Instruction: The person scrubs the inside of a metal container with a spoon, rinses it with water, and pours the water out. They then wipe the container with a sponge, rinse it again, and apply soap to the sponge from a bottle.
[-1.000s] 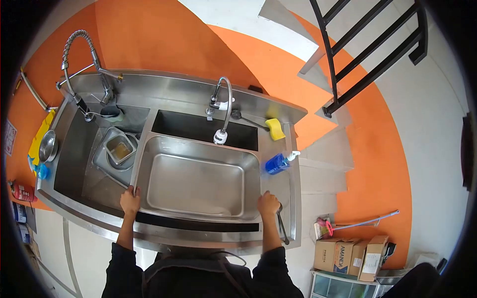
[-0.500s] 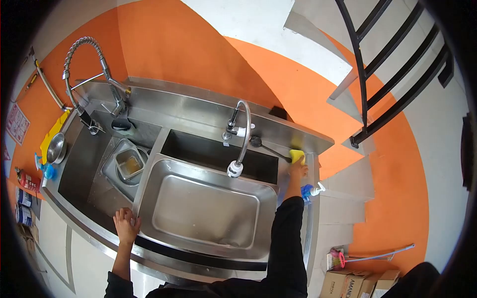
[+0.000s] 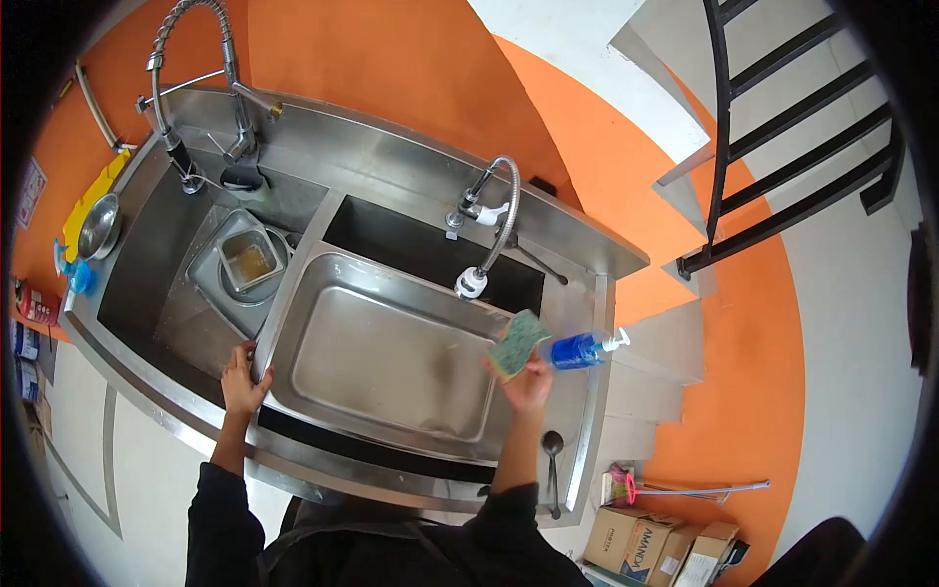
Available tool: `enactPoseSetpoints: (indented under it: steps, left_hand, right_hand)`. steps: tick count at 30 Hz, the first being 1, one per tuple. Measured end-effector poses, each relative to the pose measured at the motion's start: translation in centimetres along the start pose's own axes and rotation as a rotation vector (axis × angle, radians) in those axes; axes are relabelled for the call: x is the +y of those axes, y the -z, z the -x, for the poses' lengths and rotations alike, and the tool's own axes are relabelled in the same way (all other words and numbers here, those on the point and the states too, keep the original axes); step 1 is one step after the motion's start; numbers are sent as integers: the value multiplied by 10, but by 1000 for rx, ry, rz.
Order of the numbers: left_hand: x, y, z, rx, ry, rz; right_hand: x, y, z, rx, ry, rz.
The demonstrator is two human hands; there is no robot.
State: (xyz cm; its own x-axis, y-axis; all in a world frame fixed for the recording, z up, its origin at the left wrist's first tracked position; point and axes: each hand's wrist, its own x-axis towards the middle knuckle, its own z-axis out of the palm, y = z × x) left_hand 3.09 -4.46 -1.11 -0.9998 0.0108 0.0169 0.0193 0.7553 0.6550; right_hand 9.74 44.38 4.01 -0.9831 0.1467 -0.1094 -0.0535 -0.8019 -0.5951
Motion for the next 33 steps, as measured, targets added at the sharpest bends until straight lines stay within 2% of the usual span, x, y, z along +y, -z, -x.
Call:
enactPoseSetpoints:
  steps: [3, 4, 6, 9, 12, 14, 15, 21, 24, 27, 30, 33]
  left_hand:
    - [-6, -4, 0, 181, -215, -242]
    - [-5, -4, 0, 197, -230, -242]
    - [-3, -4, 2, 181, -216, -251]
    - [-9, -11, 5, 103, -78, -88]
    - [-6, -13, 10, 114, 2, -36]
    - [6, -5, 14, -35, 104, -189]
    - [9, -5, 13, -48, 117, -208]
    - [10, -7, 10, -11, 135, -203]
    - [10, -4, 10, -26, 126, -197]
    - [12, -1, 10, -39, 143, -192]
    - [9, -4, 9, -25, 131, -205]
    - [7, -5, 8, -17, 121, -202]
  right_hand:
    - [29, -31, 27, 26, -130, -79]
    - [39, -34, 32, 38, -134, -88]
    - [52, -40, 42, 63, -152, -93]
    - [72, -30, 43, 130, -218, -53]
    - [87, -8, 41, 284, -283, 122]
    - [92, -11, 41, 358, -271, 292]
    - [94, -12, 41, 392, -264, 381]
    - [108, -3, 25, 352, -393, 694]
    - [113, 13, 8, 301, -418, 987]
    - [116, 21, -9, 446, -302, 924]
    - [107, 23, -23, 507, -372, 865]
    - [127, 87, -33, 478, -171, 1436]
